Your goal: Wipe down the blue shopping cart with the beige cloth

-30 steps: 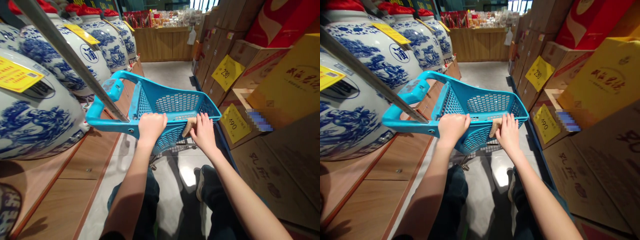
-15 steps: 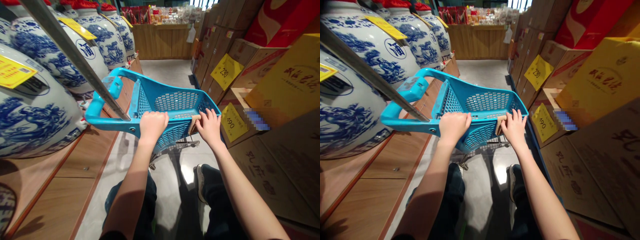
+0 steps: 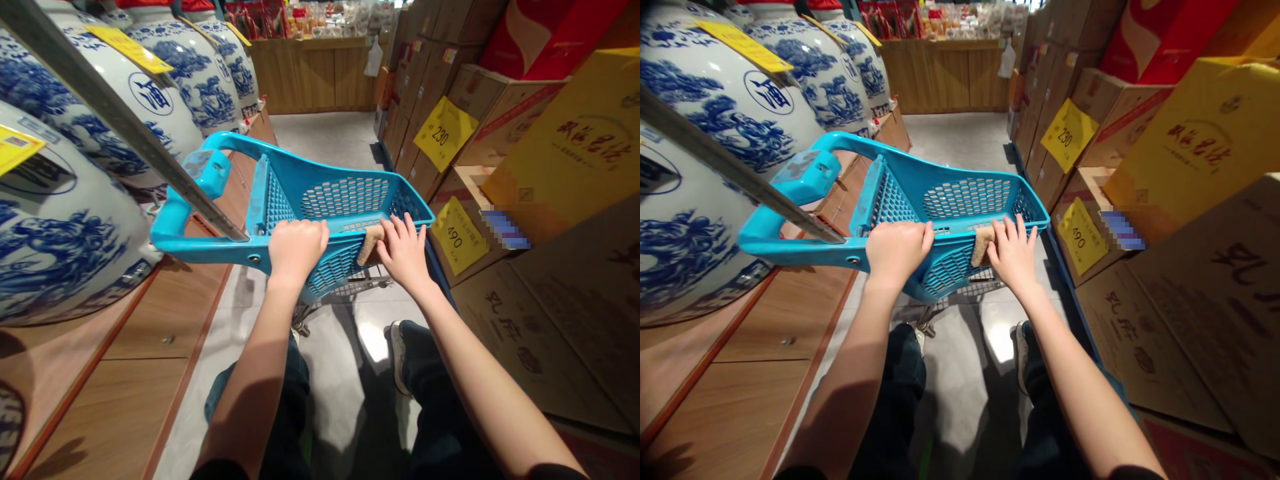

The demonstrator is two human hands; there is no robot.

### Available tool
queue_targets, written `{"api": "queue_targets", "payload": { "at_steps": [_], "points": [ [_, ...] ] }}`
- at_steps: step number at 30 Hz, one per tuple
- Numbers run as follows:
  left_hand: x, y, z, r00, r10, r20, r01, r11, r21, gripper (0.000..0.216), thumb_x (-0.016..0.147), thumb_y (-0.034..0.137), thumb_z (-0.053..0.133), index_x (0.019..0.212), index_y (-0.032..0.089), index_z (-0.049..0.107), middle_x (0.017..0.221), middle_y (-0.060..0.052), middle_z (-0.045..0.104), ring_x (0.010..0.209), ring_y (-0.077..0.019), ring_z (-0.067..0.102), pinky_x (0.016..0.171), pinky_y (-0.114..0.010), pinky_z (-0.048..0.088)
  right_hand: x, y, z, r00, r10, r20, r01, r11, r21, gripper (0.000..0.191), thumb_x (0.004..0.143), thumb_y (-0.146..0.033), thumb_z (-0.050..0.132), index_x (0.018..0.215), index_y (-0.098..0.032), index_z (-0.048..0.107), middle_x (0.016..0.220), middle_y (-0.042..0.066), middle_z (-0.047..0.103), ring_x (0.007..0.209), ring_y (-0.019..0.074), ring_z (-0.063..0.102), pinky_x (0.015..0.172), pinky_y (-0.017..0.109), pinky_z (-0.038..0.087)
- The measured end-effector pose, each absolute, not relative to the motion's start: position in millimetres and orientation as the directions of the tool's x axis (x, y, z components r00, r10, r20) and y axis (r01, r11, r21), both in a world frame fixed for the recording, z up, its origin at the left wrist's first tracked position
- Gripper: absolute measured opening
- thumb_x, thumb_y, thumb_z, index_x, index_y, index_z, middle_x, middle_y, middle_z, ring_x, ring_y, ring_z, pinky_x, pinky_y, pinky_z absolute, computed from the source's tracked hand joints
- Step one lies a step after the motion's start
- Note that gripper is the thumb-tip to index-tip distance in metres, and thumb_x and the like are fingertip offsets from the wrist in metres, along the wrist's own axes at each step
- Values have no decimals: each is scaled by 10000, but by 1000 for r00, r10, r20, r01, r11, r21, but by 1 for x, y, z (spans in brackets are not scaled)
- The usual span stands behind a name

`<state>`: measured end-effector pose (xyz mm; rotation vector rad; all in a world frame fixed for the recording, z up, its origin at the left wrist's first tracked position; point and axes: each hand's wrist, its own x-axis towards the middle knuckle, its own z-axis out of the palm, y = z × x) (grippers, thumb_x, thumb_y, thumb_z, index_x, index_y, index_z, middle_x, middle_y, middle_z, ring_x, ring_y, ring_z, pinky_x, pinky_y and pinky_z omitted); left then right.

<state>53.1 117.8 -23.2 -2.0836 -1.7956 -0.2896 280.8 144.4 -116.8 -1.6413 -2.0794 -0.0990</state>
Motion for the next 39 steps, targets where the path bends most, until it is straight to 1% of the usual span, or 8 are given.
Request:
{"api": "queue_targets", "payload": {
  "at_steps": [5,8,12,16,24,28,33,39],
  "points": [
    [55,118,-24,152,902,404,986,-113,-120,604,1104,312,325,877,116,849,834,-207,819,798,-315,784,729,-408,436,259,129,-126,-234,871,432,909,353,-219,678,1045,-340,461,1680,-110,412,1773,254,362,1679,425,274,1309,741,287],
    [56,118,-23,125,916,381,990,-92,-102,604,1112,328,333,887,116,853,850,-210,822,826,-324,793,742,-410,437,263,131,-122,-292,861,417,891,403,-209,630,1068,-351,431,1665,-153,457,1753,212,424,1675,395,303,1330,742,241],
    [56,118,-22,119,929,351,992,-92,-92,593,1115,332,345,899,111,852,874,-218,826,872,-342,806,751,-417,439,286,150,-118,-149,897,417,924,276,-264,591,1055,-354,442,1589,-125,548,1681,244,513,1634,437,365,1288,817,233],
    [55,118,-24,155,913,377,987,-125,-102,581,1105,312,348,880,116,847,849,-211,823,838,-329,796,735,-415,433,285,155,-125,-68,892,446,935,213,-282,639,1005,-301,483,1592,-51,512,1731,297,409,1647,475,317,1273,812,275],
    [55,117,-24,161,908,386,985,-126,-116,577,1100,307,351,876,118,848,846,-205,823,826,-320,792,736,-415,440,267,137,-133,-413,779,473,796,561,-230,731,1043,-294,450,1727,-84,301,1769,228,386,1696,376,274,1371,665,267],
    [56,118,-23,153,918,366,986,-116,-123,578,1102,309,350,883,114,848,855,-212,824,851,-334,799,741,-420,443,288,151,-132,-272,816,509,837,462,-294,716,1027,-275,451,1659,47,354,1715,307,428,1679,396,303,1368,629,312],
    [55,117,-23,175,915,364,982,-134,-136,583,1102,302,337,886,117,847,845,-209,822,841,-331,797,737,-421,442,291,149,-134,-280,820,500,832,467,-299,691,1006,-293,490,1647,-44,424,1691,255,485,1684,417,281,1343,696,326],
    [55,117,-24,160,916,369,985,-124,-119,563,1100,301,359,895,111,848,862,-212,824,844,-324,794,746,-418,440,298,149,-127,-367,809,460,820,515,-249,635,1037,-290,464,1630,-66,474,1713,222,483,1672,372,337,1355,620,348]
  ]
}}
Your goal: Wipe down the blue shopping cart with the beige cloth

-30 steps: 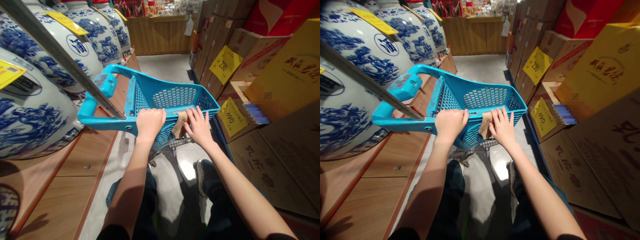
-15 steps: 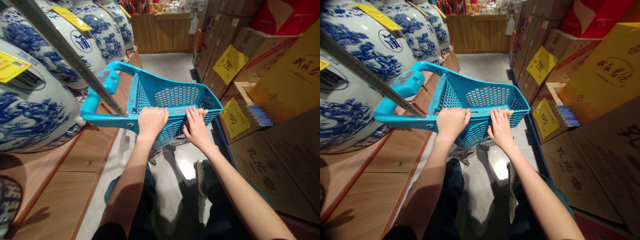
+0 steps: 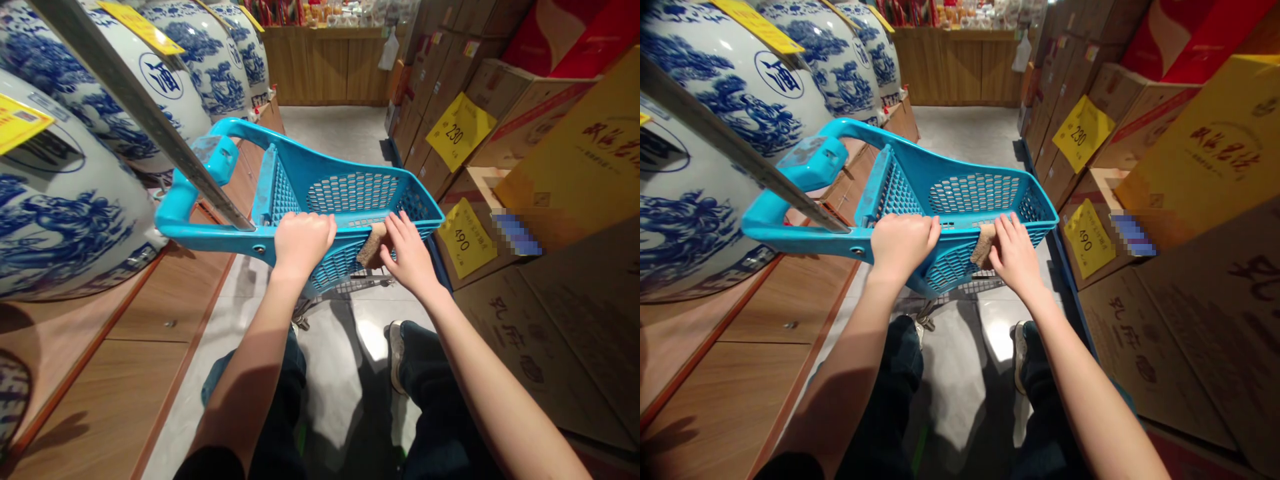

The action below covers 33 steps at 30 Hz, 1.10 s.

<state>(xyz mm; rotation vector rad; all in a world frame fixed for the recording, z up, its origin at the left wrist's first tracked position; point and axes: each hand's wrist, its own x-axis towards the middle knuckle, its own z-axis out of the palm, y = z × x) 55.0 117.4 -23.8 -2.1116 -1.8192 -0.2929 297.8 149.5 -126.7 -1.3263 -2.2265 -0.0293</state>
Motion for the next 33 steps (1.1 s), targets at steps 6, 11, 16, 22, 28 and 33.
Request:
{"api": "queue_targets", "payload": {
  "at_steps": [6,11,16,22,28,33],
  "points": [
    [55,118,-26,183,894,409,982,-143,-126,548,1097,296,386,857,113,844,819,-200,818,809,-315,797,722,-399,433,303,158,-131,-265,818,510,847,450,-282,644,989,-265,512,1586,-23,498,1657,272,529,1649,417,366,1330,687,357],
    [56,117,-25,173,899,403,984,-141,-108,530,1101,295,406,882,108,851,842,-204,823,821,-312,804,739,-393,439,272,134,-133,-379,739,557,775,583,-245,679,1010,-252,487,1651,-38,412,1705,250,477,1681,400,309,1343,665,361],
    [56,117,-25,181,897,404,982,-144,-120,549,1100,290,382,884,102,849,839,-218,817,830,-339,801,729,-409,432,282,138,-124,-379,786,489,827,524,-201,657,1024,-263,466,1647,-55,445,1718,242,470,1656,398,360,1333,678,348],
    [56,118,-26,179,897,405,982,-137,-130,528,1094,287,408,859,107,845,827,-215,819,835,-345,812,718,-410,440,294,151,-129,-204,844,497,908,353,-227,662,984,-263,503,1589,6,488,1689,294,480,1629,455,376,1302,735,350],
    [57,118,-25,189,893,409,978,-135,-157,533,1097,285,402,858,109,846,826,-212,821,829,-342,815,709,-409,445,270,132,-129,-368,774,516,838,516,-176,666,1015,-254,483,1618,28,444,1720,271,446,1669,416,322,1357,622,349],
    [56,117,-25,186,895,405,980,-140,-142,538,1098,287,397,861,106,844,827,-217,818,832,-350,811,715,-416,439,290,145,-121,-251,845,472,899,384,-209,647,999,-259,498,1595,-7,500,1700,252,493,1607,447,426,1315,694,367]
  ]
}}
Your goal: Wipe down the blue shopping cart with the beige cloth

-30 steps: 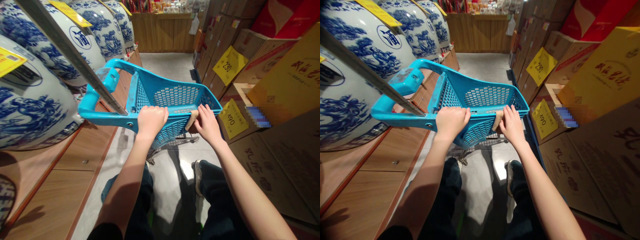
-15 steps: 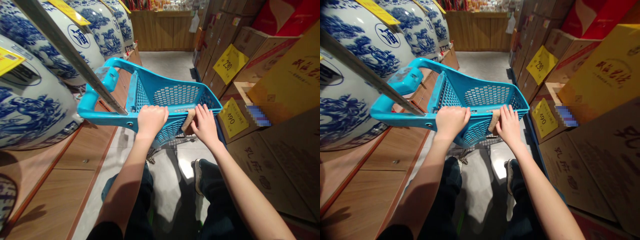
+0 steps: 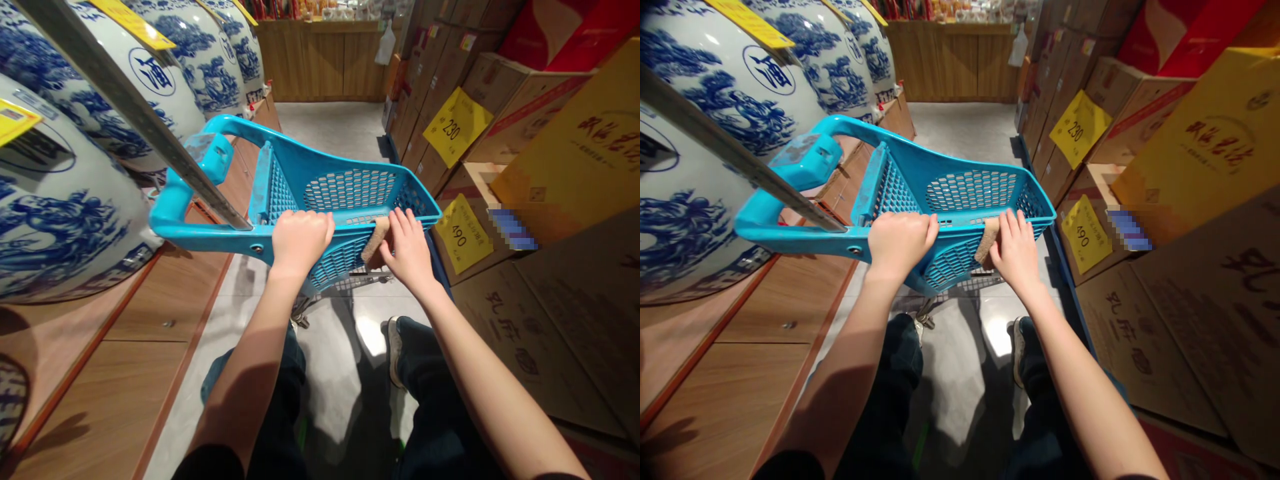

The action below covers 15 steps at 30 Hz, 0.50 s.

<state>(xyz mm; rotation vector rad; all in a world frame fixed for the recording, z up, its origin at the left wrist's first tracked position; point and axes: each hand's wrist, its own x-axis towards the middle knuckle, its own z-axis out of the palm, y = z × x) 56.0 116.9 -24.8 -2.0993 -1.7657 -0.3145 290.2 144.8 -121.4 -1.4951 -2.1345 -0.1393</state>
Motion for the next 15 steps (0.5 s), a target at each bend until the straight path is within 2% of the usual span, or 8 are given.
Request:
{"api": "queue_targets", "payload": {
  "at_steps": [4,9,12,15],
  "points": [
    [56,118,-25,179,898,403,982,-138,-129,537,1098,289,397,862,108,844,832,-219,818,833,-347,807,728,-419,450,291,149,-127,-183,854,487,910,334,-245,678,965,-251,516,1576,43,487,1684,304,481,1629,472,369,1319,714,345],
    [56,118,-26,179,890,419,983,-142,-118,518,1096,287,413,877,108,847,835,-207,821,821,-327,803,737,-407,460,266,129,-131,-309,817,487,858,460,-227,731,980,-249,498,1635,55,384,1751,301,368,1704,437,202,1369,651,302],
    [55,118,-27,190,878,440,981,-148,-128,523,1097,288,407,874,111,845,821,-198,819,802,-312,797,727,-396,450,270,129,-125,-357,822,443,854,480,-201,717,999,-263,481,1666,-19,385,1770,249,370,1695,414,252,1362,645,311],
    [55,117,-28,199,872,447,978,-149,-143,531,1095,291,402,854,113,840,807,-196,815,790,-308,792,713,-391,438,286,142,-121,-263,865,428,898,382,-220,685,988,-276,497,1636,-60,452,1742,232,434,1664,436,318,1336,713,299]
  ]
}}
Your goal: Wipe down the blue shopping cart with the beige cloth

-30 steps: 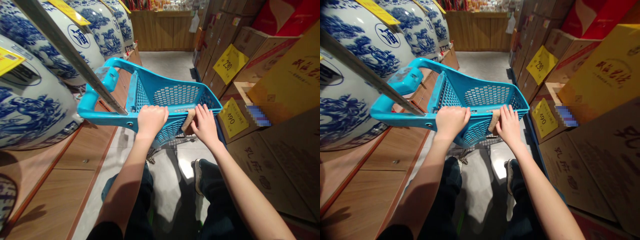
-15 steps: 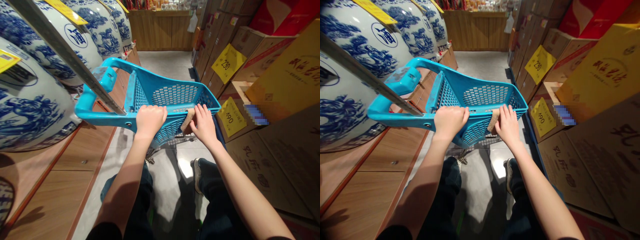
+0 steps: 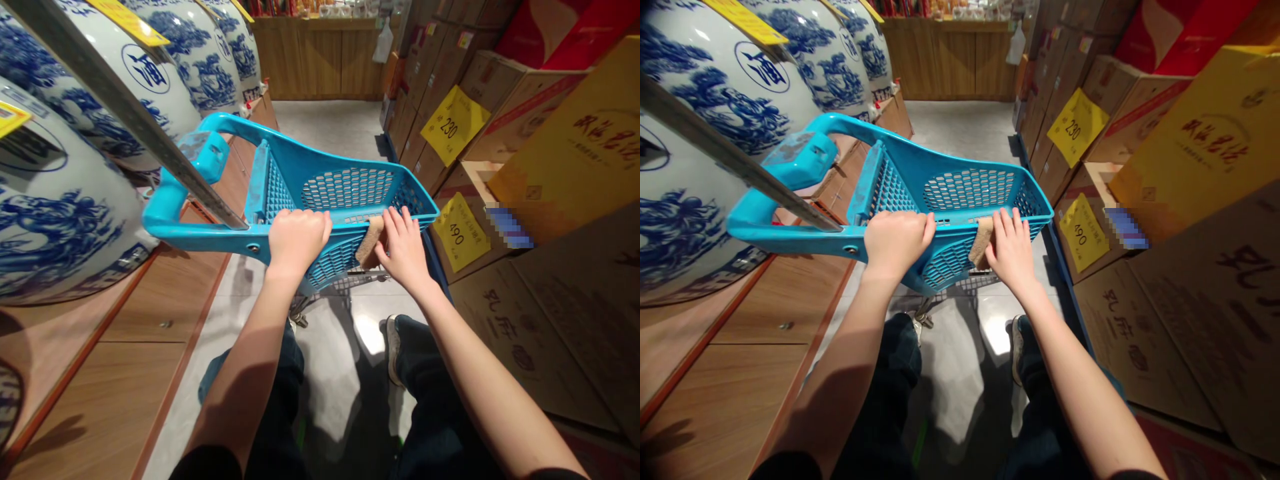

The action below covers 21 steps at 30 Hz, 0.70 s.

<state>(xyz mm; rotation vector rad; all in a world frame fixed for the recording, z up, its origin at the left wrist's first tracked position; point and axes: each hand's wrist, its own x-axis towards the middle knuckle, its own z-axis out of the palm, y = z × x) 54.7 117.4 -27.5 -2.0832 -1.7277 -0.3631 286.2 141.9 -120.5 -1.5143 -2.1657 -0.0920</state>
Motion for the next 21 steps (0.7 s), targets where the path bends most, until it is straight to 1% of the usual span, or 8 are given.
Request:
{"api": "queue_targets", "payload": {
  "at_steps": [2,4,7,11,13,16,18,21],
  "points": [
    [55,117,-27,199,871,449,978,-150,-143,531,1093,294,405,845,114,839,802,-194,814,786,-307,791,709,-391,436,293,149,-122,-185,877,444,913,321,-253,670,970,-274,508,1602,-51,488,1716,247,465,1653,454,327,1325,744,286],
    [55,117,-27,199,874,444,978,-150,-143,533,1093,294,402,847,117,841,803,-195,815,788,-308,793,712,-393,439,291,150,-125,-157,871,466,907,314,-281,677,957,-269,512,1592,-35,489,1699,268,475,1654,453,322,1324,739,292],
    [55,117,-26,196,882,429,979,-149,-140,547,1094,294,382,866,118,847,810,-205,815,795,-319,793,717,-408,447,278,142,-129,-218,846,486,878,387,-281,697,962,-267,507,1612,-19,453,1709,274,455,1667,436,301,1332,695,312],
    [55,117,-26,205,873,443,977,-158,-141,569,1091,300,354,870,122,848,809,-209,813,772,-320,778,721,-422,454,273,136,-126,-337,820,464,846,479,-232,693,988,-265,484,1654,-85,428,1730,228,448,1674,406,303,1343,687,293],
    [55,117,-26,207,870,448,977,-160,-141,569,1088,298,355,861,125,847,804,-206,812,766,-313,774,723,-420,452,278,140,-123,-317,835,450,865,448,-224,672,993,-262,475,1646,-103,449,1716,220,472,1662,406,330,1339,715,272],
    [55,116,-26,203,879,432,977,-155,-144,575,1090,297,350,863,121,848,807,-212,809,781,-320,775,723,-422,443,283,146,-122,-233,863,449,897,369,-244,651,987,-266,484,1615,-98,484,1696,227,495,1640,422,363,1321,749,269],
    [56,116,-26,200,885,420,978,-152,-146,581,1093,298,345,867,115,849,813,-220,808,791,-330,777,725,-427,440,279,145,-124,-212,863,459,899,356,-254,658,979,-273,497,1601,-59,486,1690,250,491,1640,435,355,1317,732,294],
    [56,117,-26,192,886,421,980,-150,-131,569,1093,298,356,878,108,847,826,-223,811,805,-340,784,731,-427,443,268,135,-126,-257,840,478,881,407,-241,671,985,-263,488,1611,-23,462,1709,259,459,1656,434,326,1323,674,331]
  ]
}}
